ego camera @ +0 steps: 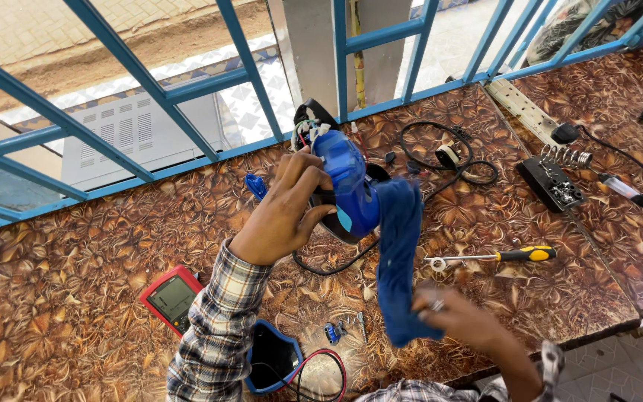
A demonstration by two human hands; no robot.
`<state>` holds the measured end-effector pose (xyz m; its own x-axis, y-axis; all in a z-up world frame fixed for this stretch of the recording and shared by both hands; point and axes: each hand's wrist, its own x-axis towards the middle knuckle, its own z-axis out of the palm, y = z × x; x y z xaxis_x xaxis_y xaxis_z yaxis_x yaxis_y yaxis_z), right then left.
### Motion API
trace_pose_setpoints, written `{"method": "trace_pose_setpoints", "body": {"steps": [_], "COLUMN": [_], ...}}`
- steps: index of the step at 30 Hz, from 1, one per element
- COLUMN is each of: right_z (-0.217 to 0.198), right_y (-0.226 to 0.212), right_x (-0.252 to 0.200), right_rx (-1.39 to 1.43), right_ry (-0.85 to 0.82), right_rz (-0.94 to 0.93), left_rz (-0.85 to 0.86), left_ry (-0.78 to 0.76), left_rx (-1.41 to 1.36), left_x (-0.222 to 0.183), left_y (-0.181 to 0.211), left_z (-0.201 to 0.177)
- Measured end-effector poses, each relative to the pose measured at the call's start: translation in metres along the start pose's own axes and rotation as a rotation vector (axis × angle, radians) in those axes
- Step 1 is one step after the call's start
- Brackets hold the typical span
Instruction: The person disassembles a blue steam iron using a screwdriver to remove screws and their hands to pull apart the plastic casing and internal water tank components, later wiping a part with a cloth.
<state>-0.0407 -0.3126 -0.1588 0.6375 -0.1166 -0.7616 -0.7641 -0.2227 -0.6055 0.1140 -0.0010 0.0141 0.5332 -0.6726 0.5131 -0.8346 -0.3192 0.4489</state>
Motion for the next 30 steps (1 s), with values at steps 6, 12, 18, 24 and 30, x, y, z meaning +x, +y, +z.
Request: {"method": "trace_pose_setpoints", "body": {"steps": [6,12,18,24,30], "right_z": [0.036,0.053,0.056,0.038,0.043], "right_y": [0.005,0.006,-0.024,-0.033,-0.014], "right_x": [0.008,0.089,0.129,0.112,0.062], "right_rx": [-0.259,-0.700,-1.006,-0.857,-0.663], "right_ry": [0.029,0.574,0.350,0.239,0.407], "right_rz": [-0.636,-0.694,-1.095,-1.200,-1.299], "left_rz": [0.010,0.000,0.044,0.103,0.080], "left_ry": [-0.032,-0.026,-0.028,0.052,-0.073], "left_rx": [0.005,0.011,-0.019,-0.041,-0.072], "left_x": [0.004,0.002,0.004,0.002,0.007], "left_y": [0.002,0.003,0.003,-0.007,0.015], "left_z": [0.001,0.002,0.005,0.012,-0.005]}}
